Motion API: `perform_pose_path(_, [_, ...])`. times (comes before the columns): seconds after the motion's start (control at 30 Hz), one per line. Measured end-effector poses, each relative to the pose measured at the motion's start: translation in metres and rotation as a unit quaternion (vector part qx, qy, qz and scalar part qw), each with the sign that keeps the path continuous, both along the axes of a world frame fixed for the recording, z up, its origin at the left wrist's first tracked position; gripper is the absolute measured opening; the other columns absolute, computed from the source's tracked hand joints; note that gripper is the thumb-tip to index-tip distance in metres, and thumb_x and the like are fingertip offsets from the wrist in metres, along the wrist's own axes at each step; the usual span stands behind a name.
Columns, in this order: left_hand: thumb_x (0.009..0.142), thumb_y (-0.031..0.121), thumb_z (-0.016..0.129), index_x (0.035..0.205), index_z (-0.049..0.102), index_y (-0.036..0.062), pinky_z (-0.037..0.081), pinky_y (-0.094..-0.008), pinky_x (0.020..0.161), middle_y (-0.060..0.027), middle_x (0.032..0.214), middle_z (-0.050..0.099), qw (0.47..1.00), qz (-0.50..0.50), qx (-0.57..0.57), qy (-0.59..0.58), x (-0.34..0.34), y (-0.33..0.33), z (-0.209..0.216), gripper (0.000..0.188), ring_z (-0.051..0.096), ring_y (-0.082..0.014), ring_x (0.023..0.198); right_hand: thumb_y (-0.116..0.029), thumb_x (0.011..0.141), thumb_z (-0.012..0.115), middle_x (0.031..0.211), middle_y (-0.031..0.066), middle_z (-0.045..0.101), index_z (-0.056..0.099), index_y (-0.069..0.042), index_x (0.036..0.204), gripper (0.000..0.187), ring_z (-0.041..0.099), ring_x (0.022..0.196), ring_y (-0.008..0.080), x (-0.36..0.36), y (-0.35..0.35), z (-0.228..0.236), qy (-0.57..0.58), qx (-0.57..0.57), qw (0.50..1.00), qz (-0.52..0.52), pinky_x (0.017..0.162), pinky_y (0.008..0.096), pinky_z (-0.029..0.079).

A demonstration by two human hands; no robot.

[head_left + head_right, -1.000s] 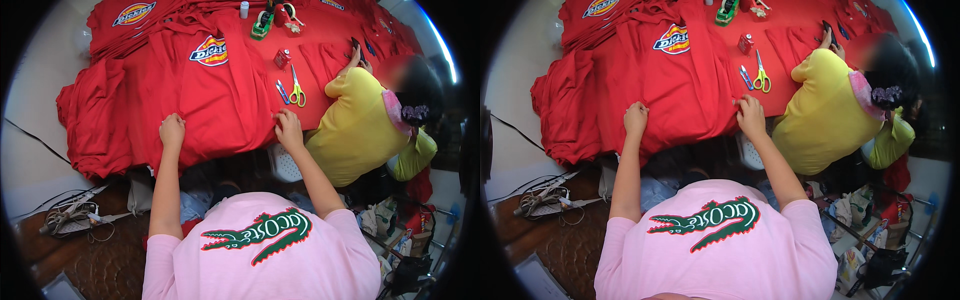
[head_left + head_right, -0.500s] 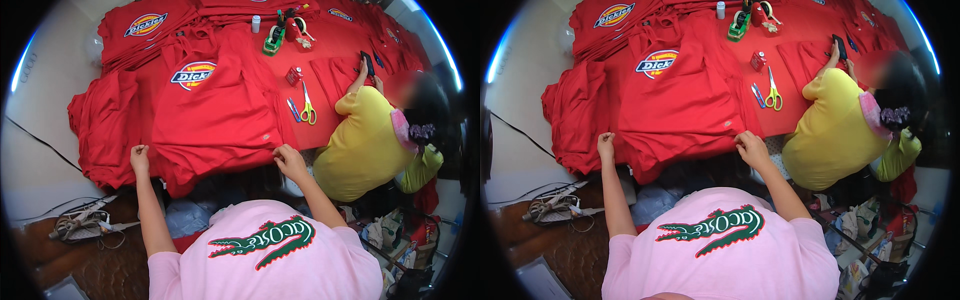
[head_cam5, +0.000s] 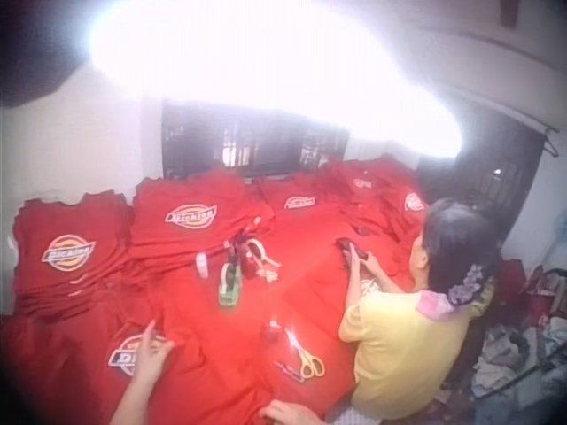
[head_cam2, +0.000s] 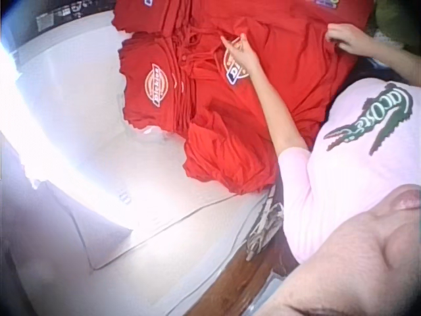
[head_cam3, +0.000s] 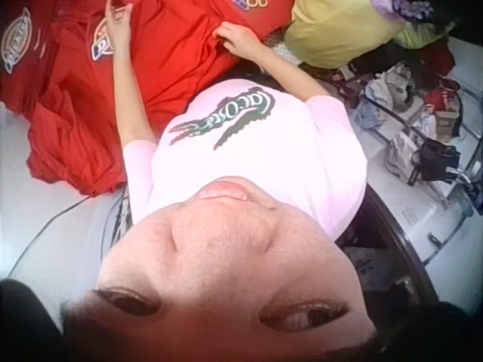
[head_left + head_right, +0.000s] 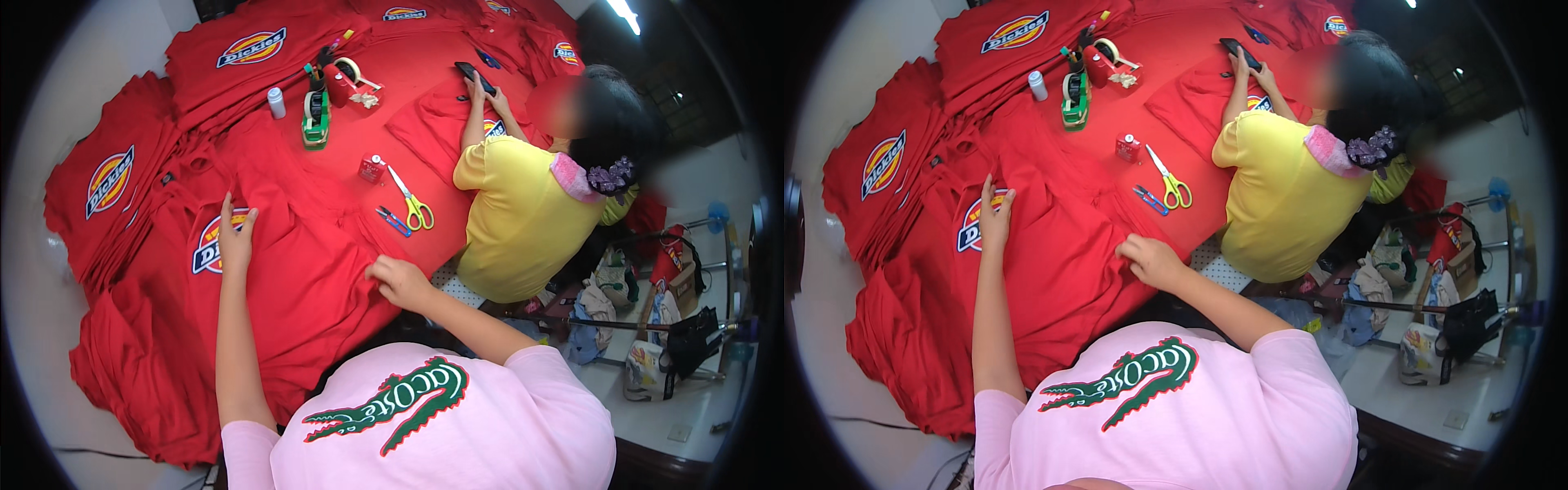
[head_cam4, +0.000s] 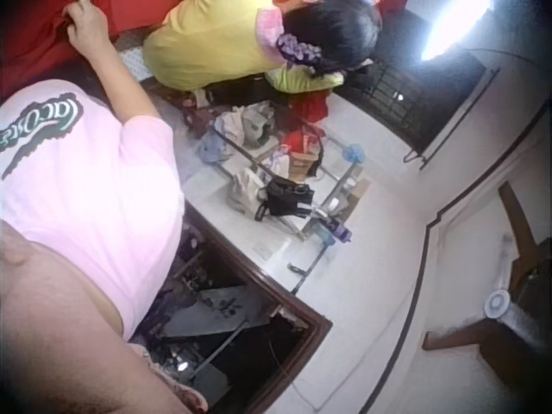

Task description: The person picks up several red tank tops one at a time, spreads them out to check for defects, and uses shears to trim loose threads before folding them and placing them on a stack.

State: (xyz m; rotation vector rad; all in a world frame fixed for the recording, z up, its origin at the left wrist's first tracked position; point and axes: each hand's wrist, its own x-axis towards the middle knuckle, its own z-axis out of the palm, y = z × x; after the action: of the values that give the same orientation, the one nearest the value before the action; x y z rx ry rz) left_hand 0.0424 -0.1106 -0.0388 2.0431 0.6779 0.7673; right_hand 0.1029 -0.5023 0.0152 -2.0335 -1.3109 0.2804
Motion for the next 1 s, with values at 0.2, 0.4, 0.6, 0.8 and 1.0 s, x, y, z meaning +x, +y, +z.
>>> perform_pose_path(0.2, [0.103, 0.015, 0.066, 0.139, 0.067, 0.0073, 0.047, -0.027, 0.093, -0.007, 0.104, 0.061, 0.985, -0.121, -0.124, -0.019, 0.035, 0.022, 0.006, 0.037, 0.058, -0.0157, 0.096, 0.001, 0.073, 0.066, 0.088, 0.0109, 0.054, 0.061, -0.009, 0.086, 0.017, 0.063, 0.085, 0.0331, -0.018, -0.03, -0.021, -0.03, -0.078, 0.996, 0.027, 0.071, 0.046, 0.052])
perform_pose_path(0.4, [0.101, 0.008, 0.063, 0.125, 0.072, 0.0012, 0.05, -0.0322, 0.092, -0.0102, 0.105, 0.065, 0.996, -0.054, 0.046, 0.051, -0.029, 0.07, 0.005, 0.027, 0.063, -0.0248, 0.097, 0.001, 0.071, 0.064, 0.083, 0.0098, 0.056, 0.064, -0.009, 0.08, 0.014, 0.064, 0.082, 0.0328, -0.038, -0.05, -0.009, 0.077, -0.133, 0.988, 0.021, 0.069, 0.0469, 0.052])
perform_pose_path(0.6, [0.095, 0.007, 0.067, 0.133, 0.066, 0.0042, 0.051, -0.0415, 0.099, -0.0139, 0.122, 0.064, 0.986, -0.05, 0.08, 0.141, -0.061, 0.066, 0.003, 0.038, 0.063, -0.035, 0.113, -0.003, 0.078, 0.066, 0.086, 0.0103, 0.07, 0.078, -0.012, 0.094, 0.021, 0.07, 0.079, 0.0274, -0.028, -0.015, -0.01, 0.235, -0.281, 0.923, 0.115, 0.07, 0.0399, 0.055])
perform_pose_path(0.8, [0.09, 0.008, 0.071, 0.133, 0.064, 0.007, 0.046, -0.0467, 0.107, -0.0127, 0.133, 0.061, 0.986, 0.003, 0.162, 0.036, -0.065, 0.005, 0.03, 0.044, 0.058, -0.0343, 0.125, -0.006, 0.103, 0.056, 0.084, 0.0049, 0.072, 0.073, 0.003, 0.115, 0.022, 0.064, 0.066, 0.0089, 0.044, 0.051, -0.012, 0.316, -0.075, 0.937, -0.126, 0.063, 0.0252, 0.051])
perform_pose_path(1.0, [0.086, 0.028, 0.078, 0.156, 0.045, 0.0053, 0.018, -0.0588, 0.127, -0.0158, 0.168, 0.032, 0.962, -0.059, 0.169, 0.208, -0.061, -0.064, 0.017, 0.08, 0.026, -0.0345, 0.158, -0.014, 0.1, 0.061, 0.154, 0.0214, 0.052, 0.052, -0.002, 0.15, 0.052, 0.049, 0.144, 0.0356, -0.004, 0.19, -0.005, 0.111, 0.073, 0.99, 0.043, 0.121, 0.0438, 0.038])
